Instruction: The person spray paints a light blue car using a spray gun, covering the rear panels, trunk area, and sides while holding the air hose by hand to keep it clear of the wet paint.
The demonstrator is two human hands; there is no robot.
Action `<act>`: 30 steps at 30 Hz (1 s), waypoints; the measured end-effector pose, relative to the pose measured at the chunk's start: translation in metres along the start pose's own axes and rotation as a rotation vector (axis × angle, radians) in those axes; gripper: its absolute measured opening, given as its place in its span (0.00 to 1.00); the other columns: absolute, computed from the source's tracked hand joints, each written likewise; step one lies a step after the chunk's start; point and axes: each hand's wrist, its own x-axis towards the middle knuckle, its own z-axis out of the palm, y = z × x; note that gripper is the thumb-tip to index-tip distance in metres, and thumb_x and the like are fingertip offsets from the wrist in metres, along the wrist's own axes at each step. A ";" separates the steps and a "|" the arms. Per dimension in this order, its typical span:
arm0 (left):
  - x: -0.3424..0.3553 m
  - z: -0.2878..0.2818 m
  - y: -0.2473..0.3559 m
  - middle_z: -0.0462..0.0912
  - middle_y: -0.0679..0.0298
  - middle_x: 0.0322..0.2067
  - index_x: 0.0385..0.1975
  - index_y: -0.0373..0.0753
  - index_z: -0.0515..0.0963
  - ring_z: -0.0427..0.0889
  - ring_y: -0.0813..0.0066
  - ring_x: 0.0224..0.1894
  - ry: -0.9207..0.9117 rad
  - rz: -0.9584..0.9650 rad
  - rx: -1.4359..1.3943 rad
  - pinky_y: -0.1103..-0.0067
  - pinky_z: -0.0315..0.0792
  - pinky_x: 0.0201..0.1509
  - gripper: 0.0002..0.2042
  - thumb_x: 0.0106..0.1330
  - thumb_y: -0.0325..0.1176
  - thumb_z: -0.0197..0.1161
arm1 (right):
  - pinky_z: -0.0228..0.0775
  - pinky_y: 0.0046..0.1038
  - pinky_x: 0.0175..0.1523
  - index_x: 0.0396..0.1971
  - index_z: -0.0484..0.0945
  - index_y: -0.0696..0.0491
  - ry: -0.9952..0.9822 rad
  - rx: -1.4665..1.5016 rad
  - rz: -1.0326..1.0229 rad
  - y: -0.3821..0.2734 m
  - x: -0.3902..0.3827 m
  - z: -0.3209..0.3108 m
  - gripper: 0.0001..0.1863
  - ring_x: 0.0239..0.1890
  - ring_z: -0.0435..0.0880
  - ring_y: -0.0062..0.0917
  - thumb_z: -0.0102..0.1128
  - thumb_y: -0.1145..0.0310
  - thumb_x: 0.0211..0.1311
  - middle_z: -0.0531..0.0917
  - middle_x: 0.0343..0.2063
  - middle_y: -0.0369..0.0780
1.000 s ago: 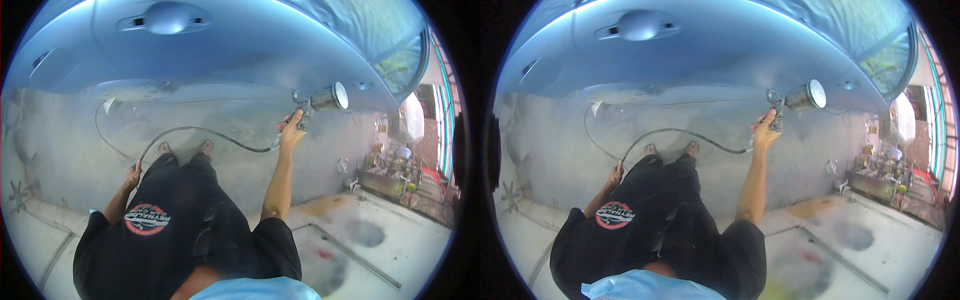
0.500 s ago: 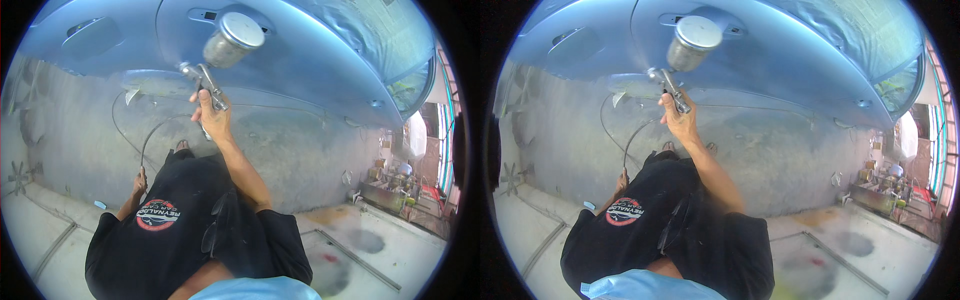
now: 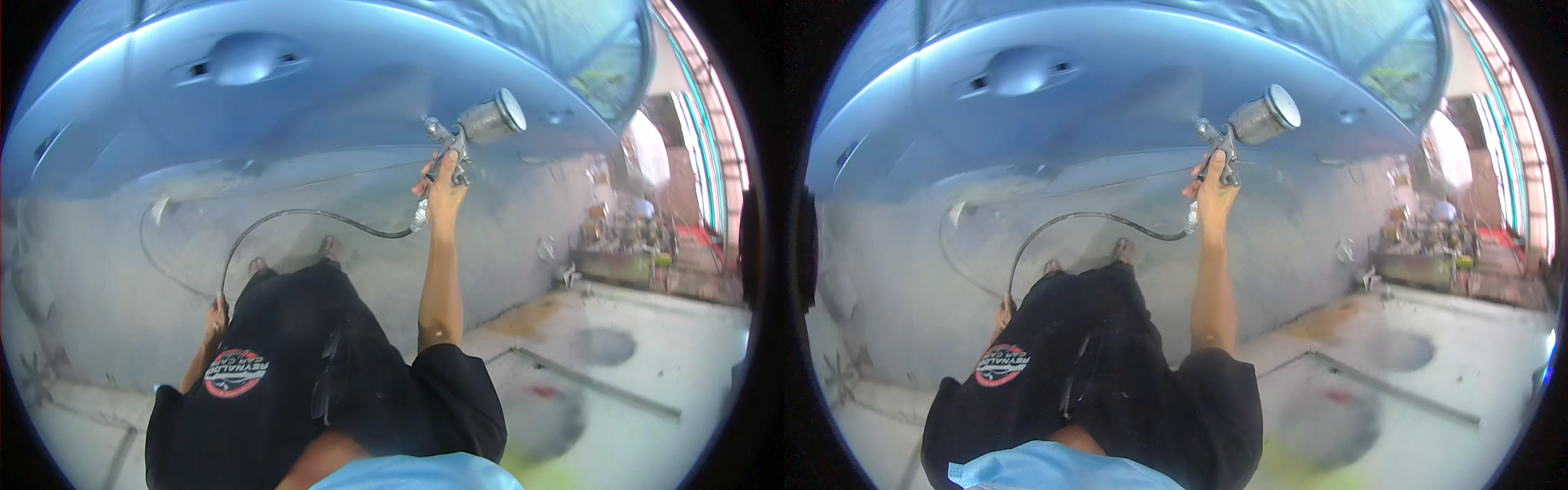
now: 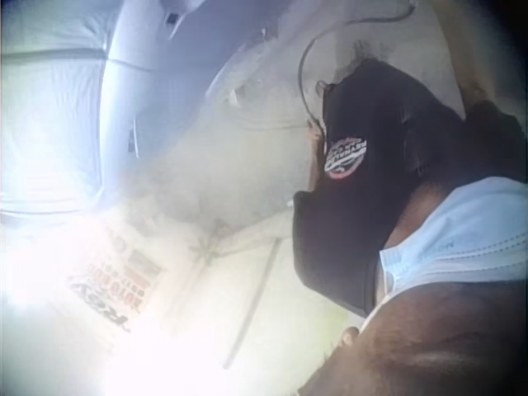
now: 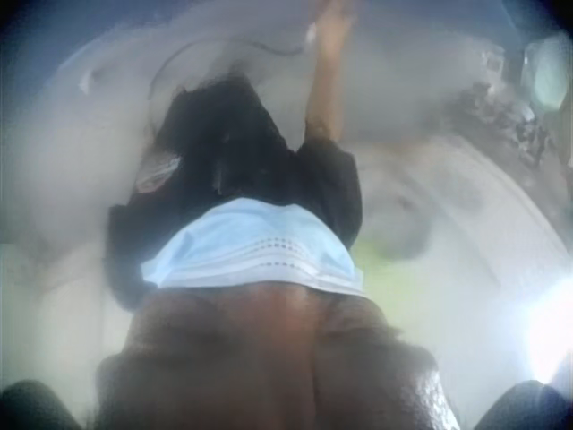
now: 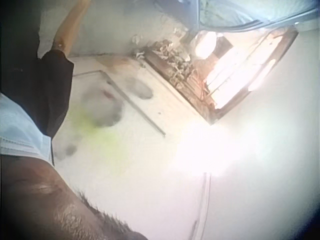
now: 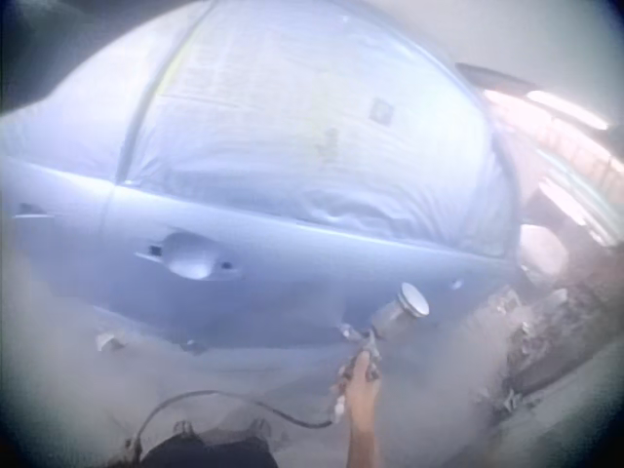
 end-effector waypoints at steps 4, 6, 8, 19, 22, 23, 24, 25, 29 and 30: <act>0.040 0.015 0.088 0.70 0.53 0.18 0.28 0.33 0.71 0.71 0.57 0.21 -0.212 -0.300 0.137 0.64 0.65 0.28 0.29 0.76 0.56 0.38 | 0.63 0.23 0.15 0.40 0.74 0.59 0.106 -0.019 -0.049 0.002 0.067 -0.089 0.28 0.11 0.75 0.23 0.48 0.43 0.70 0.77 0.20 0.38; 0.061 0.022 0.129 0.71 0.51 0.19 0.29 0.33 0.71 0.73 0.54 0.23 -0.259 -0.369 0.178 0.63 0.66 0.30 0.29 0.76 0.55 0.37 | 0.63 0.23 0.15 0.38 0.75 0.59 0.192 -0.086 -0.070 0.005 0.099 -0.133 0.29 0.11 0.74 0.23 0.49 0.42 0.70 0.77 0.19 0.38; 0.073 0.029 0.156 0.75 0.49 0.22 0.30 0.33 0.72 0.74 0.50 0.25 -0.314 -0.357 0.077 0.62 0.66 0.30 0.28 0.76 0.54 0.38 | 0.64 0.24 0.14 0.38 0.74 0.60 0.223 -0.076 -0.069 0.008 0.132 -0.165 0.28 0.10 0.74 0.24 0.49 0.44 0.70 0.76 0.19 0.38; 0.091 0.055 0.200 0.73 0.48 0.21 0.31 0.32 0.75 0.73 0.51 0.26 -0.356 -0.337 0.038 0.63 0.66 0.32 0.28 0.76 0.52 0.37 | 0.63 0.26 0.09 0.37 0.73 0.60 0.611 -0.236 -0.256 -0.021 0.216 -0.254 0.27 0.08 0.73 0.27 0.52 0.45 0.69 0.75 0.19 0.40; 0.089 0.055 0.184 0.73 0.49 0.20 0.31 0.33 0.75 0.72 0.53 0.26 -0.351 -0.382 0.032 0.64 0.66 0.31 0.29 0.76 0.53 0.36 | 0.63 0.26 0.10 0.37 0.72 0.59 0.563 -0.138 -0.262 -0.036 0.186 -0.236 0.25 0.08 0.74 0.27 0.51 0.47 0.70 0.74 0.20 0.40; 0.085 0.052 0.181 0.73 0.49 0.20 0.31 0.33 0.75 0.72 0.54 0.25 -0.331 -0.385 0.016 0.65 0.65 0.30 0.29 0.76 0.54 0.36 | 0.62 0.24 0.11 0.36 0.72 0.60 0.522 -0.127 -0.192 -0.042 0.169 -0.218 0.25 0.08 0.74 0.26 0.50 0.48 0.71 0.74 0.20 0.39; 0.079 0.050 0.164 0.73 0.49 0.20 0.31 0.33 0.75 0.72 0.54 0.25 -0.326 -0.389 0.012 0.65 0.65 0.30 0.29 0.76 0.54 0.36 | 0.61 0.23 0.11 0.35 0.72 0.60 0.479 -0.116 -0.123 -0.046 0.152 -0.199 0.24 0.08 0.74 0.25 0.50 0.49 0.72 0.74 0.20 0.39; 0.073 0.048 0.139 0.73 0.49 0.20 0.30 0.33 0.74 0.73 0.54 0.25 -0.273 -0.224 0.036 0.64 0.66 0.30 0.29 0.76 0.54 0.36 | 0.61 0.23 0.11 0.35 0.72 0.60 0.470 -0.118 -0.129 -0.049 0.133 -0.179 0.24 0.08 0.74 0.25 0.50 0.49 0.72 0.74 0.20 0.39; 0.065 0.022 0.088 0.74 0.49 0.20 0.31 0.33 0.73 0.74 0.52 0.25 -0.299 -0.476 0.042 0.61 0.67 0.29 0.27 0.76 0.52 0.37 | 0.62 0.22 0.13 0.37 0.71 0.59 0.207 -0.121 -0.116 -0.053 0.053 -0.094 0.23 0.09 0.74 0.24 0.50 0.49 0.72 0.75 0.21 0.38; 0.063 0.014 0.093 0.73 0.52 0.18 0.32 0.33 0.73 0.74 0.54 0.23 -0.313 -0.571 0.047 0.62 0.67 0.27 0.26 0.76 0.52 0.38 | 0.63 0.23 0.13 0.40 0.71 0.58 0.147 -0.142 -0.092 -0.054 0.033 -0.075 0.24 0.10 0.75 0.24 0.51 0.48 0.71 0.76 0.21 0.38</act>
